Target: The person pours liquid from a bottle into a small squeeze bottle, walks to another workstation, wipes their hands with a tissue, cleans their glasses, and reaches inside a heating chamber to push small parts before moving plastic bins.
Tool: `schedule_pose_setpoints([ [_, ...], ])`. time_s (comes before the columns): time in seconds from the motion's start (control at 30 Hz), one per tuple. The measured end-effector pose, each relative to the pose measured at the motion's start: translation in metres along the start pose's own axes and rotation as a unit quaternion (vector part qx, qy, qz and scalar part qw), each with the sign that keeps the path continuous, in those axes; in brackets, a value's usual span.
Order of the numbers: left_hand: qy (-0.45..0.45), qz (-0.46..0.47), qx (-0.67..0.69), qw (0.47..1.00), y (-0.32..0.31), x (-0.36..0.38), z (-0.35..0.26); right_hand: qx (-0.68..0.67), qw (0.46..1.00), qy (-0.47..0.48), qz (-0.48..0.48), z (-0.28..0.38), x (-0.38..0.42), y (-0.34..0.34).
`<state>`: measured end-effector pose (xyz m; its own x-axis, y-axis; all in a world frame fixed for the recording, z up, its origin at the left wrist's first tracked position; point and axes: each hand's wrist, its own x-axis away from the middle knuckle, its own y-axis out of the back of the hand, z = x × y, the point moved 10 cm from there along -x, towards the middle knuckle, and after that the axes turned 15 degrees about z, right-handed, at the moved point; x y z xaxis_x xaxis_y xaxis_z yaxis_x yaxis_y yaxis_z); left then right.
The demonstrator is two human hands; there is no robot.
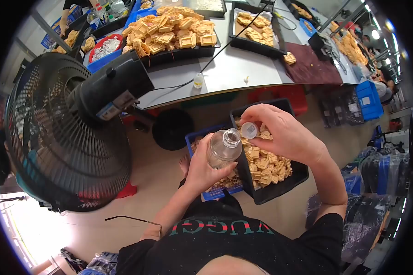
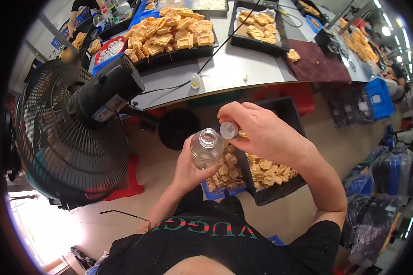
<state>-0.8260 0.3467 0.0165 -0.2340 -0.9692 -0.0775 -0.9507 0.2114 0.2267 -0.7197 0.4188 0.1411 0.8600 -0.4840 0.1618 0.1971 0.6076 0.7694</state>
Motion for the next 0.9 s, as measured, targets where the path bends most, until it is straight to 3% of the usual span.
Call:
schedule_pose_setpoints([
  [0.23, -0.035, -0.035, -0.039, 0.998, -0.048, 0.079, -0.046, 0.127, 0.987, 0.082, 0.060, 0.092, 0.080, -0.022],
  [0.57, -0.045, -0.011, -0.030, 0.998, -0.083, 0.172, -0.114, 0.182, 0.955, 0.214, 0.094, 0.197, 0.158, -0.053],
  [0.67, -0.021, -0.005, -0.034, 0.999, -0.079, 0.196, -0.121, 0.223, 0.956, 0.177, 0.069, 0.221, 0.161, -0.065],
  [0.83, -0.059, -0.095, -0.180, 0.977, -0.033, 0.261, -0.138, 0.320, 0.940, 0.116, 0.029, 0.264, 0.146, -0.105],
  [0.9, -0.044, -0.112, -0.198, 0.973, -0.008, 0.298, -0.142, 0.333, 0.933, 0.138, 0.017, 0.296, 0.130, -0.123],
])
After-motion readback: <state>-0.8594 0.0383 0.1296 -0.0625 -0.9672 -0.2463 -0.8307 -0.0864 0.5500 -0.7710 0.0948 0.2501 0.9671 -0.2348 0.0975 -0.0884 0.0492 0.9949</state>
